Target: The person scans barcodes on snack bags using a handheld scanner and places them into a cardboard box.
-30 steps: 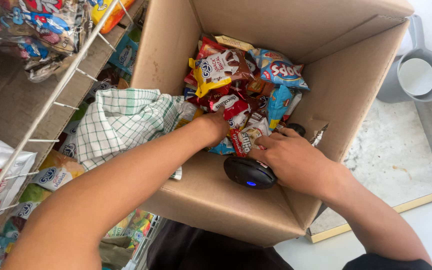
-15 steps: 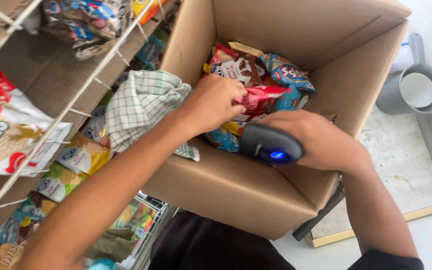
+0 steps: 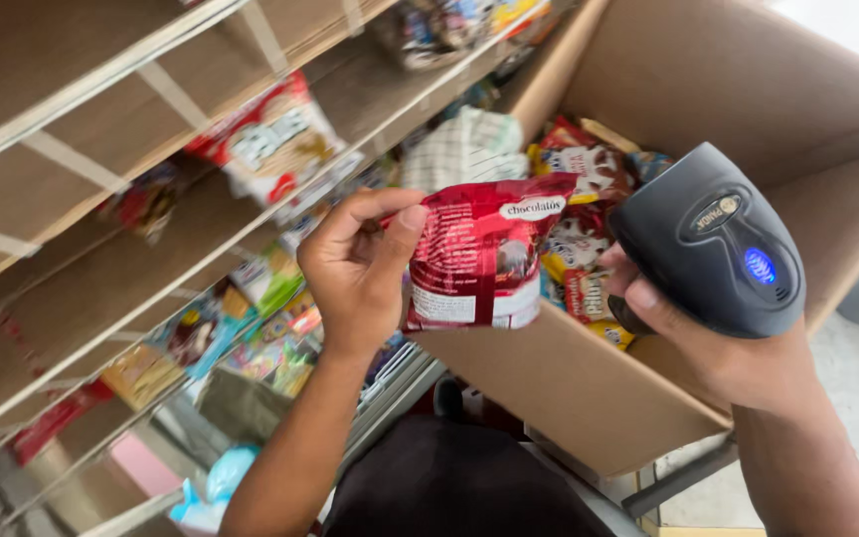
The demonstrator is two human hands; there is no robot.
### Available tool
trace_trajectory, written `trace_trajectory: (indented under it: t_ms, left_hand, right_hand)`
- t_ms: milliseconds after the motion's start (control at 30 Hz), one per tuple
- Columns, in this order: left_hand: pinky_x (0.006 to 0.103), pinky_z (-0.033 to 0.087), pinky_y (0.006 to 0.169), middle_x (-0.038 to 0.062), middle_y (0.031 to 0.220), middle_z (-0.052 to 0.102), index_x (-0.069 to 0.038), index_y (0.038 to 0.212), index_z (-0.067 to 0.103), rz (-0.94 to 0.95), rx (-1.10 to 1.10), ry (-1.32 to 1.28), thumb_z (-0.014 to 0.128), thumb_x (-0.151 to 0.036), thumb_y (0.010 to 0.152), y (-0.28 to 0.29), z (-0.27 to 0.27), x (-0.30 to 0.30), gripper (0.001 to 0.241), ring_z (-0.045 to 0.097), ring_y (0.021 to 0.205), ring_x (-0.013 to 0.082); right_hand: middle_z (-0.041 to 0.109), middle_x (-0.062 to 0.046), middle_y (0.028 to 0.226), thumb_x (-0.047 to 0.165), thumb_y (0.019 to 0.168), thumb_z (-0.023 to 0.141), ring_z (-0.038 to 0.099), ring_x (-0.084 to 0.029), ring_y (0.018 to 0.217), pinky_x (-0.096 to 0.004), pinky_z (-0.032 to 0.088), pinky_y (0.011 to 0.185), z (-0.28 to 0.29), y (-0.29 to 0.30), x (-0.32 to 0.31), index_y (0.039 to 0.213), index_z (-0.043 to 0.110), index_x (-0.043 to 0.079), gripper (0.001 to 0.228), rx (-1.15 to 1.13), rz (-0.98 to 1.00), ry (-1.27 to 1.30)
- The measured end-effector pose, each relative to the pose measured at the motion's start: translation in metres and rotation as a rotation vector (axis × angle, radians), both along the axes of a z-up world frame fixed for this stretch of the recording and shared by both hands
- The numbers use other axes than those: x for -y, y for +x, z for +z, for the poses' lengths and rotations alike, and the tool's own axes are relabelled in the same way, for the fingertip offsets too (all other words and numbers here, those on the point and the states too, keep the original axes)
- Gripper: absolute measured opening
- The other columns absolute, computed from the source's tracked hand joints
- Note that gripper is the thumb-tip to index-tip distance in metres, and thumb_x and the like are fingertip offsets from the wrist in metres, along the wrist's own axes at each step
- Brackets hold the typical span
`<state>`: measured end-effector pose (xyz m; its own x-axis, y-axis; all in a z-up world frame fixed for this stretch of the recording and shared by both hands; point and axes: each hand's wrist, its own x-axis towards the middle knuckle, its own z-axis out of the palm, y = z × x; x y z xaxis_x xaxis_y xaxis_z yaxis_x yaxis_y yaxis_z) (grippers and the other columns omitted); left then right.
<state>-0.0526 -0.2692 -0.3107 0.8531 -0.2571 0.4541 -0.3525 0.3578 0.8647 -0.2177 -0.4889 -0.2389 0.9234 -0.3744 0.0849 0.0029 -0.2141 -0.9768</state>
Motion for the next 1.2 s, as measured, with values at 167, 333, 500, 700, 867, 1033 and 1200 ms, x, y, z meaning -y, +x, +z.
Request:
trace_trajectory:
  t_ms: [167, 333, 500, 700, 867, 1033, 1200]
  left_hand:
    - [0.0171, 0.04, 0.069, -0.002, 0.098, 0.064, 0.0, 0.112, 0.067, 0.271, -0.142, -0.089, 0.071, -0.007, 0.103, -0.023, -0.022, -0.056, 0.013, 0.052, 0.081, 0.0008]
    - [0.0174, 0.042, 0.07, -0.003, 0.092, 0.063, -0.002, 0.113, 0.064, 0.397, -0.159, -0.164, 0.068, -0.009, 0.107, -0.032, -0.045, -0.102, 0.01, 0.052, 0.079, 0.0007]
    - [0.0172, 0.038, 0.065, -0.004, 0.085, 0.06, -0.001, 0.11, 0.063, 0.472, -0.22, -0.142, 0.066, -0.008, 0.106, -0.037, -0.074, -0.145, 0.009, 0.049, 0.074, 0.0]
    - [0.028, 0.048, 0.103, 0.01, 0.125, 0.057, -0.001, 0.144, 0.049, 0.329, -0.069, 0.066, 0.069, -0.01, 0.115, -0.057, -0.105, -0.184, 0.036, 0.055, 0.113, 0.0157]
    - [0.0406, 0.052, 0.113, 0.02, 0.151, 0.049, -0.014, 0.163, 0.007, -0.109, -0.19, 0.046, 0.077, -0.02, 0.1, -0.088, -0.114, -0.207, 0.095, 0.059, 0.136, 0.0258]
    - [0.0413, 0.055, 0.111, 0.021, 0.153, 0.047, -0.013, 0.165, 0.014, -0.044, -0.196, 0.052, 0.076, -0.017, 0.102, -0.092, -0.13, -0.225, 0.089, 0.06, 0.134, 0.0262]
    - [0.0342, 0.067, 0.078, 0.019, 0.15, 0.047, -0.014, 0.161, 0.014, -0.142, -0.348, -0.012, 0.073, -0.017, 0.099, -0.094, -0.137, -0.238, 0.086, 0.068, 0.115, 0.0219]
  right_hand:
    - [0.075, -0.008, 0.103, -0.002, 0.089, 0.075, 0.071, -0.014, 0.096, -0.03, 0.058, 0.082, -0.008, 0.008, -0.063, 0.119, 0.066, -0.001, 0.031, -0.087, 0.017, -0.09]
    - [0.071, -0.004, 0.109, 0.003, 0.082, 0.084, 0.067, -0.012, 0.098, -0.028, 0.055, 0.09, -0.042, 0.018, -0.14, 0.125, 0.061, 0.001, 0.049, -0.015, 0.094, -0.185]
    - [0.067, -0.001, 0.116, 0.0, 0.078, 0.087, 0.062, -0.009, 0.103, -0.027, 0.053, 0.091, -0.081, 0.033, -0.193, 0.129, 0.061, 0.003, 0.058, 0.022, 0.119, 0.067]
    - [0.064, -0.003, 0.117, -0.007, 0.079, 0.085, 0.062, -0.014, 0.103, -0.029, 0.055, 0.083, -0.145, 0.032, -0.241, 0.128, 0.064, 0.003, 0.054, 0.047, -0.075, 0.382]
    - [0.061, -0.005, 0.123, -0.011, 0.084, 0.08, 0.06, -0.015, 0.109, -0.029, 0.053, 0.089, -0.179, 0.019, -0.259, 0.131, 0.062, 0.002, 0.052, 0.121, -0.067, 0.472]
    - [0.064, -0.003, 0.121, -0.008, 0.082, 0.078, 0.062, -0.013, 0.11, -0.03, 0.054, 0.094, -0.195, 0.006, -0.271, 0.131, 0.059, 0.005, 0.054, 0.031, 0.024, 0.546]
    - [0.063, -0.005, 0.117, -0.011, 0.084, 0.082, 0.061, -0.015, 0.104, -0.032, 0.053, 0.089, -0.221, 0.003, -0.277, 0.126, 0.061, 0.001, 0.048, 0.028, -0.022, 0.485]
